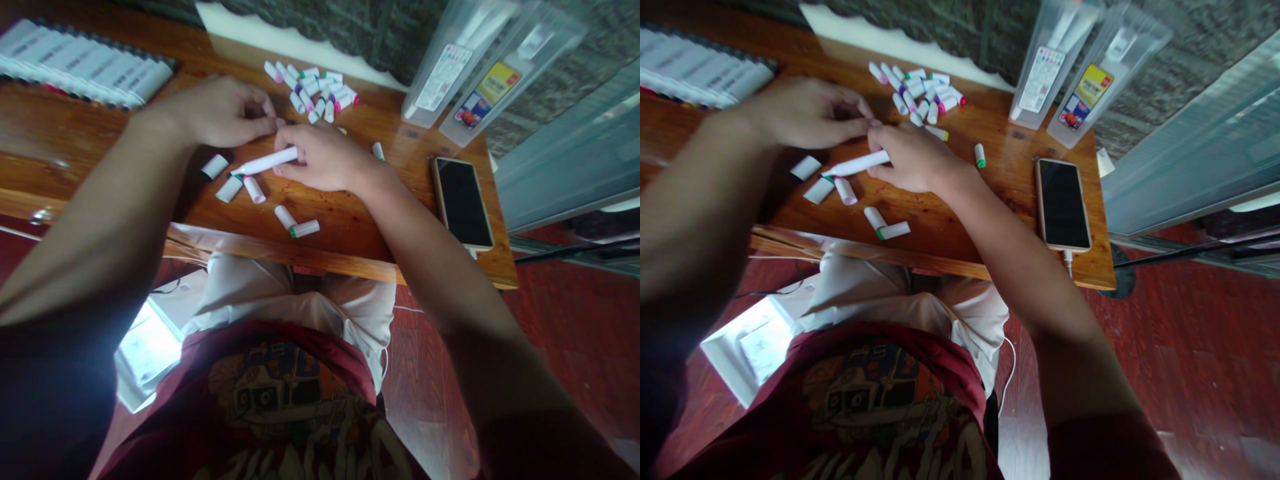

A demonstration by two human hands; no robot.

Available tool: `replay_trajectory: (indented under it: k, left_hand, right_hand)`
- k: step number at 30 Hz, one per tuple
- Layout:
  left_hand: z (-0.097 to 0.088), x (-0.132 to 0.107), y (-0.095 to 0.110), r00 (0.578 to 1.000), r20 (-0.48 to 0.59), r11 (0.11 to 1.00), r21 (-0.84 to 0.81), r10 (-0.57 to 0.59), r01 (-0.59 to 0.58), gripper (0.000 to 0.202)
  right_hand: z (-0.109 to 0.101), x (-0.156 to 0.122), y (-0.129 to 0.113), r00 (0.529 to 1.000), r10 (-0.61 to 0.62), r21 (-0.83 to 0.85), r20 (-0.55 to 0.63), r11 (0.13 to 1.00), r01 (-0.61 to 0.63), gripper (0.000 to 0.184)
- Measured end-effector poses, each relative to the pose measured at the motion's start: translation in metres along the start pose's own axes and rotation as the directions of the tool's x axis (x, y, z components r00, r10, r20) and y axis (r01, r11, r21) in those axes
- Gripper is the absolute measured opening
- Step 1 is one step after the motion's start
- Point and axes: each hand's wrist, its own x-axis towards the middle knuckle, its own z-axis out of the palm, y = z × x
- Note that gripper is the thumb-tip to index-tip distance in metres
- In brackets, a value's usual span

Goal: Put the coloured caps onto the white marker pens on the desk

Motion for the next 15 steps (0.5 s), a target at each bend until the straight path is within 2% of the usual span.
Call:
replay_trajectory:
  k: [7,12,15]
  left_hand:
    - [0.0005,-0.0004,-0.0025,1.0,-0.002,1.0,-0.003,0.013,-0.013,0.038]
    - [-0.0017,-0.0021,0.0022,1.0,-0.008,1.0,-0.003,0.012,-0.012,0.034]
    - [-0.0016,-0.003,0.005,1.0,0.003,1.0,0.004,0.005,-0.005,0.035]
  right_hand:
    - [0.001,0.0007,0.0021,1.0,-0.021,-0.019,-0.002,1.0,0.021,0.029]
    - [0.0058,0.005,0.0064,0.998,-0.043,-0.005,-0.049,0.999,0.043,0.022]
    - [0.0045,0.0032,0.0051,0.999,-0.031,-0.039,-0.032,0.999,0.03,0.026]
